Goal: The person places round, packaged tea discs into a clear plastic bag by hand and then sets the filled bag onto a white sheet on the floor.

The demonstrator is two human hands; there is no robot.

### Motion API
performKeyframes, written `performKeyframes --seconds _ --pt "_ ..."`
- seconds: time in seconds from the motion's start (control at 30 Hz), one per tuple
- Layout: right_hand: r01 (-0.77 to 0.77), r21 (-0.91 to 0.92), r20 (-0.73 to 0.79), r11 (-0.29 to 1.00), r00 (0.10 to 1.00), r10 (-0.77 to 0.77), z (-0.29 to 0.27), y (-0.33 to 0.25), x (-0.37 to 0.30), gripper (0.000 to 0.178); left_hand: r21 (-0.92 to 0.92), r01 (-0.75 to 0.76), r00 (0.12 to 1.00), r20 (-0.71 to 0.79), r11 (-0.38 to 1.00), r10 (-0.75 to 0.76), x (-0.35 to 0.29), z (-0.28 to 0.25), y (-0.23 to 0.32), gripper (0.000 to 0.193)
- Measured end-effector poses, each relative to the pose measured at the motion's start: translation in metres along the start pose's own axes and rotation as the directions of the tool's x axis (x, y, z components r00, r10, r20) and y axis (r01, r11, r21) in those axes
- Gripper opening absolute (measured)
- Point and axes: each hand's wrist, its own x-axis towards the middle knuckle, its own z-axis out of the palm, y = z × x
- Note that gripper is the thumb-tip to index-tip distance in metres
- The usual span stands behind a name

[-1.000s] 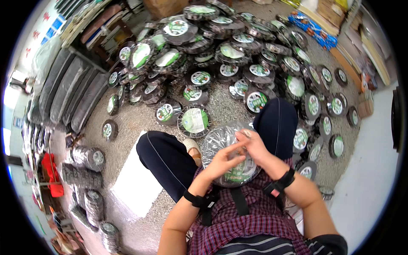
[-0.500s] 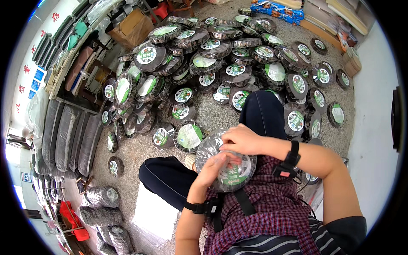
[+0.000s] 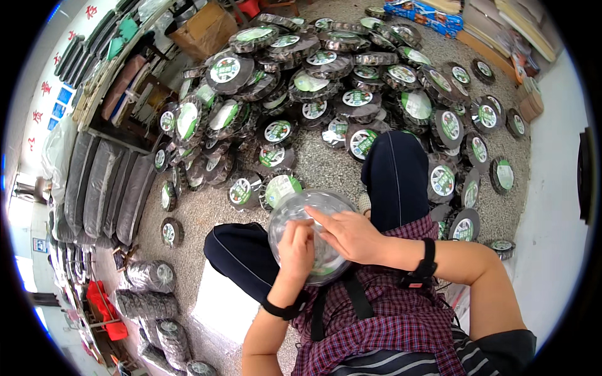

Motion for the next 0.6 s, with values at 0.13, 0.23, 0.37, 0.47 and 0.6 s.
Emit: performKeyframes --seconds 0.13,0.23,0.37,0.47,0.6 --pt "-0.11 -0.035 0.35 0.993 0.93 0.115 -0.019 0.006 0.021 0.037 -0.023 -0.041 0.984 -0.172 0.999 0.036 -0.012 0.006 -0.004 0.019" --pt "0.159 -0.138 0.309 0.977 0.945 -0.11 -0.026 0.014 0.041 0.019 0.161 -0.04 0.986 -0.151 0.986 0.065 -0.005 -0.004 -0.004 0.019" --pt "0.535 -0.369 0.341 0.76 0.839 -0.425 -0.031 0.043 0.053 0.018 0.177 -0.045 0.989 0.144 0.983 0.019 -0.01 -0.018 -0.013 0.022" --pt "0.385 -0.327 0.301 0.863 0.908 -0.292 -0.022 0.082 0.033 0.019 0.2 0.065 0.912 0.386 0.978 -0.14 -0.042 -0.026 -0.016 0.026" --pt "0.238 -0.306 0.213 0.922 0.961 -0.177 -0.009 0.078 0.019 0.021 -0.389 0.37 0.92 0.276 0.843 -0.277 -0.023 -0.018 0.006 0.016"
